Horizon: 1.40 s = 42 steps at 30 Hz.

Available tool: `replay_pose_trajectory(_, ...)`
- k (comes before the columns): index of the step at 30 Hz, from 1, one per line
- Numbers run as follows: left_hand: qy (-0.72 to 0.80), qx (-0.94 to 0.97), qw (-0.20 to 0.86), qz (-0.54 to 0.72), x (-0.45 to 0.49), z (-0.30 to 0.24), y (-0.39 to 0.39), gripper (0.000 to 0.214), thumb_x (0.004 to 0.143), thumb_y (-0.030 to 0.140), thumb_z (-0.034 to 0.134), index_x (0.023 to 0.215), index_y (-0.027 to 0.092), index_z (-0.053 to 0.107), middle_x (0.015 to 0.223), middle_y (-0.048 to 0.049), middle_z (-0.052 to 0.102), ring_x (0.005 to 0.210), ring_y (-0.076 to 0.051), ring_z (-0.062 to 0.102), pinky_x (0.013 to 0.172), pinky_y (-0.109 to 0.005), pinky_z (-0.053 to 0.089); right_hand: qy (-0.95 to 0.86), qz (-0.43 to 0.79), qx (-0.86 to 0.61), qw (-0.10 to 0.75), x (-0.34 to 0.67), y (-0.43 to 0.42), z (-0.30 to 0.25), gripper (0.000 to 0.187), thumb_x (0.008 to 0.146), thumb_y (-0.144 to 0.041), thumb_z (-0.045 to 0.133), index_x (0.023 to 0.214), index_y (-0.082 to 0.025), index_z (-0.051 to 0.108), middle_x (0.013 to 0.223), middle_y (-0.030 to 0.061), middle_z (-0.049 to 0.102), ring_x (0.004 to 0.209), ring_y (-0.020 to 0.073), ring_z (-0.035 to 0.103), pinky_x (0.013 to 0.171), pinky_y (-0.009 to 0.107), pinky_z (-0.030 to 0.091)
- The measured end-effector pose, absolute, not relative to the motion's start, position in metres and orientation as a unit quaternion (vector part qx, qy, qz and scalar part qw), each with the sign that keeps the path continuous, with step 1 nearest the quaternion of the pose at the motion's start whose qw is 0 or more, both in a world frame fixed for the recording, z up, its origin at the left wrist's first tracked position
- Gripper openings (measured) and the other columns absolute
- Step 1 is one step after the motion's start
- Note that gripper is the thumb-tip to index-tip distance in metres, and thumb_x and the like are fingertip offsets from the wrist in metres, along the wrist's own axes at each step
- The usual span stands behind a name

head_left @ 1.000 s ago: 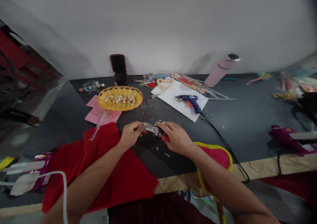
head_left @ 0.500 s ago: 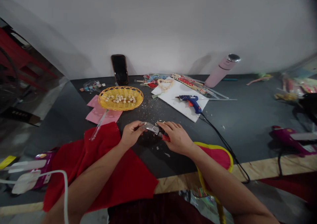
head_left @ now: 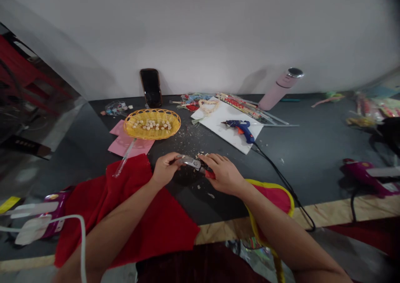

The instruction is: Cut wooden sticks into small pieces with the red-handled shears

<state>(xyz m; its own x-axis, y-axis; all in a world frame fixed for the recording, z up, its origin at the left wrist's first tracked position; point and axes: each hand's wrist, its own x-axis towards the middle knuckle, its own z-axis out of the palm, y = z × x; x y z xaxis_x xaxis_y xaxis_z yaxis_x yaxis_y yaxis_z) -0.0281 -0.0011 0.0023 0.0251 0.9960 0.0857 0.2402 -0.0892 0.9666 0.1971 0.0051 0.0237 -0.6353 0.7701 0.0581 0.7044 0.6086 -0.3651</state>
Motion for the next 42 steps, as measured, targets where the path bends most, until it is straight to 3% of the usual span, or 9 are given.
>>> replay_pose_trajectory(19, 0.525, 0.573, 0.44, 0.45, -0.028, -0.002, -0.005, 0.013, 0.079, 0.025, 0.057, 0.075, 0.016, 0.066, 0.067, -0.0011, 0.067, 0.055, -0.011, 0.055, 0.053, -0.02, 0.043, -0.882, 0.153, -0.435, 0.092, 0.193, -0.004, 0.025, 0.055, 0.075, -0.015, 0.046, 0.13, -0.019, 0.043, 0.118, 0.0093, 0.055, 0.104, 0.0216, 0.053, 0.091, 0.033, 0.042)
replay_pose_trajectory(25, 0.524, 0.544, 0.458, 0.469, -0.027, 0.0, -0.005, 0.014, 0.075, 0.028, 0.062, 0.081, 0.016, 0.066, 0.067, -0.0003, 0.066, 0.056, -0.011, 0.056, 0.052, -0.019, 0.043, -0.883, 0.154, -0.431, 0.108, 0.192, -0.003, 0.021, 0.057, 0.073, -0.014, 0.049, 0.129, -0.017, 0.043, 0.118, 0.0096, 0.054, 0.106, 0.0224, 0.051, 0.094, 0.033, 0.04)
replay_pose_trajectory(34, 0.545, 0.555, 0.446, 0.444, -0.03, -0.01, -0.002, 0.013, 0.074, 0.027, 0.062, 0.07, 0.015, 0.067, 0.063, -0.0007, 0.065, 0.054, -0.011, 0.053, 0.051, -0.02, 0.041, -0.888, 0.13, -0.431, 0.088, 0.196, 0.001, 0.017, 0.06, 0.076, -0.019, 0.052, 0.134, -0.022, 0.039, 0.121, 0.009, 0.054, 0.108, 0.024, 0.05, 0.091, 0.038, 0.039)
replay_pose_trajectory(42, 0.523, 0.567, 0.455, 0.445, -0.03, -0.015, -0.002, 0.014, 0.077, 0.026, 0.059, 0.073, 0.015, 0.067, 0.066, -0.0017, 0.066, 0.054, -0.012, 0.053, 0.053, -0.022, 0.041, -0.894, 0.133, -0.413, 0.112, 0.198, 0.002, 0.019, 0.058, 0.077, -0.017, 0.052, 0.133, -0.021, 0.041, 0.121, 0.0106, 0.053, 0.108, 0.0244, 0.05, 0.091, 0.039, 0.041)
